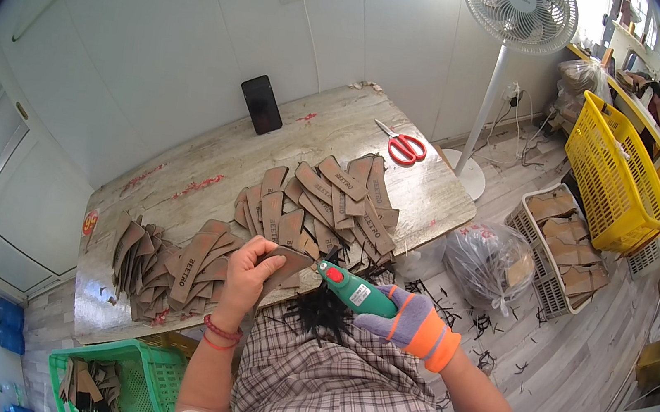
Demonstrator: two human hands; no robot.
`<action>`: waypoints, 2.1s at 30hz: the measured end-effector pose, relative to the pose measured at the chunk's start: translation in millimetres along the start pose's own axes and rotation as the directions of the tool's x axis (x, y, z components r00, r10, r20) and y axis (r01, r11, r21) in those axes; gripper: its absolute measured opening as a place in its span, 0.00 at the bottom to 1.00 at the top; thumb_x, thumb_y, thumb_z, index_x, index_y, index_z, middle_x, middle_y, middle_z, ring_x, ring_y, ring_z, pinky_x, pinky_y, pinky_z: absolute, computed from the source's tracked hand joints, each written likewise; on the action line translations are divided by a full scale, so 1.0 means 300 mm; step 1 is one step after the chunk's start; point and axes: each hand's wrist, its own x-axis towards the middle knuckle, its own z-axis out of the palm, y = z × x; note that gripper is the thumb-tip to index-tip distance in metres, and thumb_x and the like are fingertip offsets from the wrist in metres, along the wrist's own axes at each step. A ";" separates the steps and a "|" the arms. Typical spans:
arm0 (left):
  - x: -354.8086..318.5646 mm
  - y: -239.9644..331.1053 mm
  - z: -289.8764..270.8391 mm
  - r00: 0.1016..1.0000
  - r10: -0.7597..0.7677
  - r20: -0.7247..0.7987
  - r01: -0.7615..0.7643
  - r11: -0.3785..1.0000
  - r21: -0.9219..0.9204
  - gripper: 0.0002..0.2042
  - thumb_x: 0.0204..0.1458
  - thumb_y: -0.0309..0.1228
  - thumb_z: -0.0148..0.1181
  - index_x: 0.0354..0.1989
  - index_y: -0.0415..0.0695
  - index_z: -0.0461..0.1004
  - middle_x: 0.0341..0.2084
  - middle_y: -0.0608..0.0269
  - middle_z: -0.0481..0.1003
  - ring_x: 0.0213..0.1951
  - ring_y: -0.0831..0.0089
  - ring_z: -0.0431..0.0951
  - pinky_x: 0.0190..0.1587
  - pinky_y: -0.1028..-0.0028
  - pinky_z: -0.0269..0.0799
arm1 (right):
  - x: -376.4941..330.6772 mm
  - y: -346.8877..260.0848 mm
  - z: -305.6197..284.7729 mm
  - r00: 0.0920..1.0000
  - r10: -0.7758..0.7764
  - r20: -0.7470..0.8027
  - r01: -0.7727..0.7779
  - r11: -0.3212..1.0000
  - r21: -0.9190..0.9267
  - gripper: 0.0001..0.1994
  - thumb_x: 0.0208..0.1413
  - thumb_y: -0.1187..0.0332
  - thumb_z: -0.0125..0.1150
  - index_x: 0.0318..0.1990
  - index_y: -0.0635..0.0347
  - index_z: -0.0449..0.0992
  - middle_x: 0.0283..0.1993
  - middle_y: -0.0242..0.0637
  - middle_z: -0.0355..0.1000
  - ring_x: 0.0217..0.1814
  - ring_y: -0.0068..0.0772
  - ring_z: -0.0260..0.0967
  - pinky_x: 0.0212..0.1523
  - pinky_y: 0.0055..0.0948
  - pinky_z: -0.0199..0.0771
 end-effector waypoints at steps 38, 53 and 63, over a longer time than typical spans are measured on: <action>0.008 0.012 -0.022 0.986 -0.065 0.156 0.064 0.998 0.013 0.06 0.51 0.24 0.62 0.29 0.34 0.75 0.25 0.72 0.65 0.29 0.84 0.62 0.32 0.81 0.57 | 0.000 -0.004 -0.031 0.995 -0.005 0.101 0.011 0.998 -0.067 0.28 0.48 0.61 0.74 0.53 0.68 0.72 0.27 0.30 0.74 0.22 0.16 0.68 0.25 0.19 0.68; -0.013 -0.008 -0.094 0.962 -0.121 0.246 0.102 0.991 0.088 0.08 0.49 0.27 0.63 0.27 0.35 0.74 0.23 0.69 0.67 0.28 0.81 0.65 0.32 0.78 0.61 | 0.058 -0.047 0.052 0.994 -0.056 0.092 0.058 0.998 -0.018 0.29 0.46 0.53 0.74 0.51 0.64 0.75 0.29 0.32 0.77 0.27 0.15 0.72 0.30 0.18 0.72; 0.090 -0.216 -0.278 0.920 0.363 -0.151 -0.018 0.422 0.907 0.11 0.47 0.34 0.67 0.35 0.41 0.77 0.34 0.61 0.69 0.40 0.62 0.68 0.44 0.63 0.62 | 0.063 0.119 0.052 1.000 -0.014 -0.005 0.014 0.997 0.077 0.26 0.46 0.52 0.74 0.46 0.63 0.76 0.25 0.29 0.75 0.21 0.15 0.68 0.24 0.18 0.69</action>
